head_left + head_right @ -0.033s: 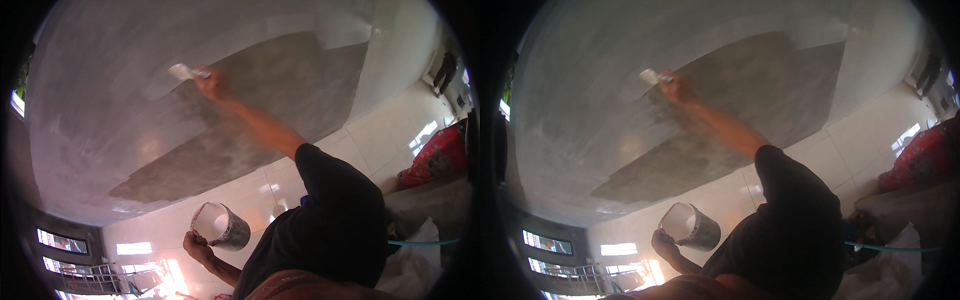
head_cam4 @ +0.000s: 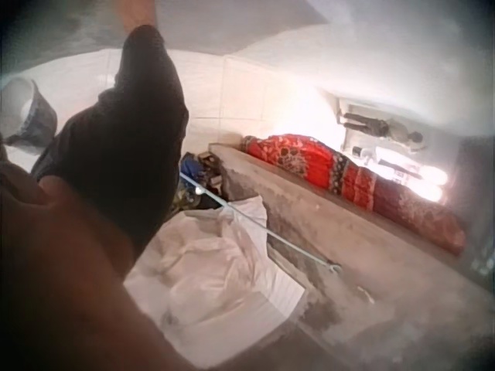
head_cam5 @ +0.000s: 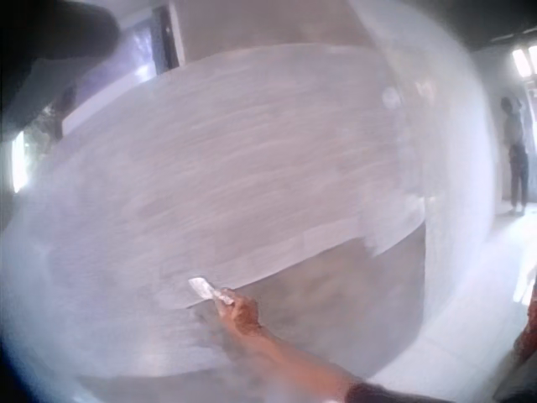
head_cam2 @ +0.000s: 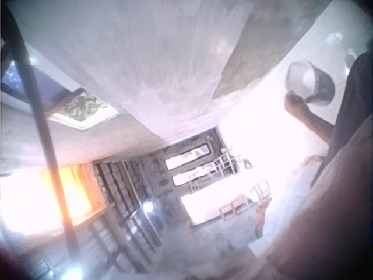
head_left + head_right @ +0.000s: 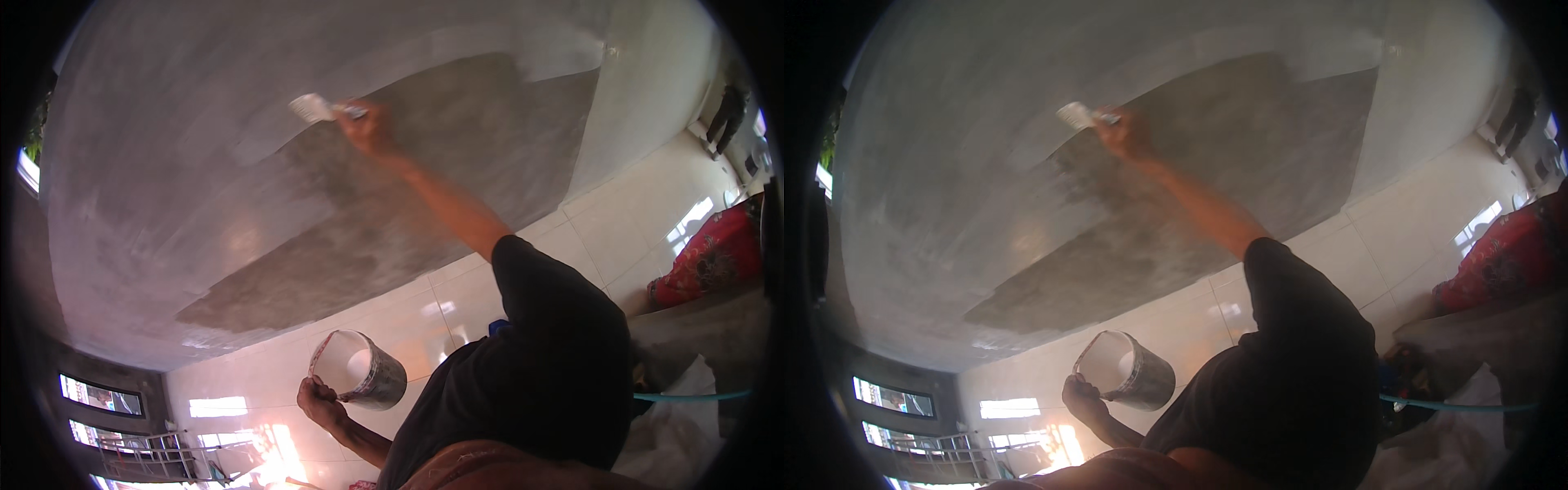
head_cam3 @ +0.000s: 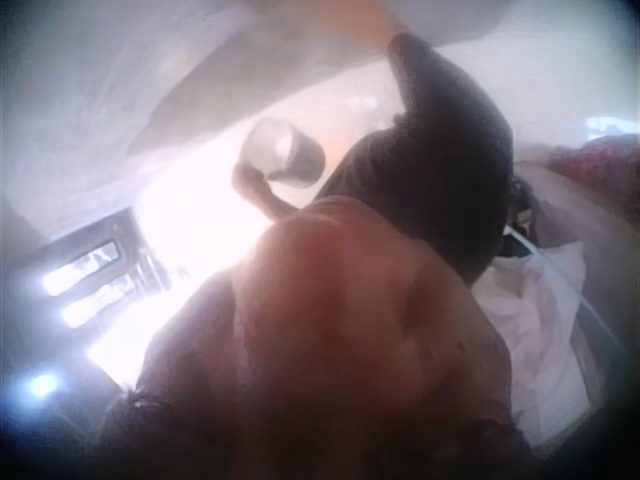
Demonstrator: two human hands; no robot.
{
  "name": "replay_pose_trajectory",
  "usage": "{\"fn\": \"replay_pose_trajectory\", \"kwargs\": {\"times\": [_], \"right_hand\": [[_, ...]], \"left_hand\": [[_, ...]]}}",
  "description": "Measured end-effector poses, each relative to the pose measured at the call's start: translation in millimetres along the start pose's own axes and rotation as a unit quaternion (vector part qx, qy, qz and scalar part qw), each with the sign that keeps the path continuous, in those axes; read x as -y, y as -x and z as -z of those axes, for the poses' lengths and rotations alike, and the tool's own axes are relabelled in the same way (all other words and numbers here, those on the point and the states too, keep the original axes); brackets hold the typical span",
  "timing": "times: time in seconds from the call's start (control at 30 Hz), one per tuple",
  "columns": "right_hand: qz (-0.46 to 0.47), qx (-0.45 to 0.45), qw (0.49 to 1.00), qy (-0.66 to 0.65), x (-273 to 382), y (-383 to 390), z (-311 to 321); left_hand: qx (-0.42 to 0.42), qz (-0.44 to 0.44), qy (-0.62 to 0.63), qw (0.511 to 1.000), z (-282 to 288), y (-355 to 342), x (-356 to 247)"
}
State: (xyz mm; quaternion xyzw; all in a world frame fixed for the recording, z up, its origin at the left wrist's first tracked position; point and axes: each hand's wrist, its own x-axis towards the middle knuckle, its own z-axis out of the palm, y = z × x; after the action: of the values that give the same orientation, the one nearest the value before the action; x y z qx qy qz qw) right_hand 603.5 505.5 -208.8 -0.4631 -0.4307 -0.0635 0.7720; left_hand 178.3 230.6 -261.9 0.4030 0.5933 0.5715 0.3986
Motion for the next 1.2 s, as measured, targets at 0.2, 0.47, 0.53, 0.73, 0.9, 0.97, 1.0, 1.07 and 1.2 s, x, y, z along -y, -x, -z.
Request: {"fn": "replay_pose_trajectory", "kwargs": {"times": [0.2, 0.47, 0.53, 0.73, 0.9, 0.97, 1.0, 1.07, 1.2], "right_hand": [[-0.009, -0.141, 0.986, 0.088, -29.8, -85.8, 206.8], [-0.044, -0.241, 0.969, 0.031, 27.1, -118.4, 330.5], [-0.048, -0.207, 0.977, 0.020, 67.9, -99.8, 328.3], [-0.169, 0.069, 0.979, -0.086, 186.4, -7.4, 262.3], [-0.224, 0.329, 0.900, -0.177, 229.0, 62.5, 209.1], [-0.208, 0.416, 0.866, -0.183, 238.1, 81.1, 184.1], [-0.186, 0.460, 0.854, -0.157, 242.2, 88.4, 171.8], [-0.146, 0.527, 0.832, -0.093, 246.2, 106.3, 158.1], [-0.051, 0.583, 0.811, 0.005, 241.5, 143.6, 129.2]], "left_hand": [[0.033, -0.006, 0.074, 0.997, -18.6, 4.3, -21.5], [0.068, -0.002, 0.079, 0.995, -29.6, 9.7, -44.6], [0.087, 0.008, 0.084, 0.993, -28.3, 5.6, -47.4], [0.111, 0.008, 0.101, 0.989, -17.3, 1.6, -48.2], [0.192, 0.003, 0.086, 0.978, -20.1, -9.9, -49.3], [0.174, -0.030, 0.079, 0.981, -23.0, -18.1, -44.1], [0.177, -0.025, 0.064, 0.982, -22.5, -13.2, -51.3], [0.206, -0.012, 0.041, 0.978, -28.4, -7.9, -67.2], [0.259, 0.024, 0.086, 0.962, -27.9, -16.0, -62.8]]}}
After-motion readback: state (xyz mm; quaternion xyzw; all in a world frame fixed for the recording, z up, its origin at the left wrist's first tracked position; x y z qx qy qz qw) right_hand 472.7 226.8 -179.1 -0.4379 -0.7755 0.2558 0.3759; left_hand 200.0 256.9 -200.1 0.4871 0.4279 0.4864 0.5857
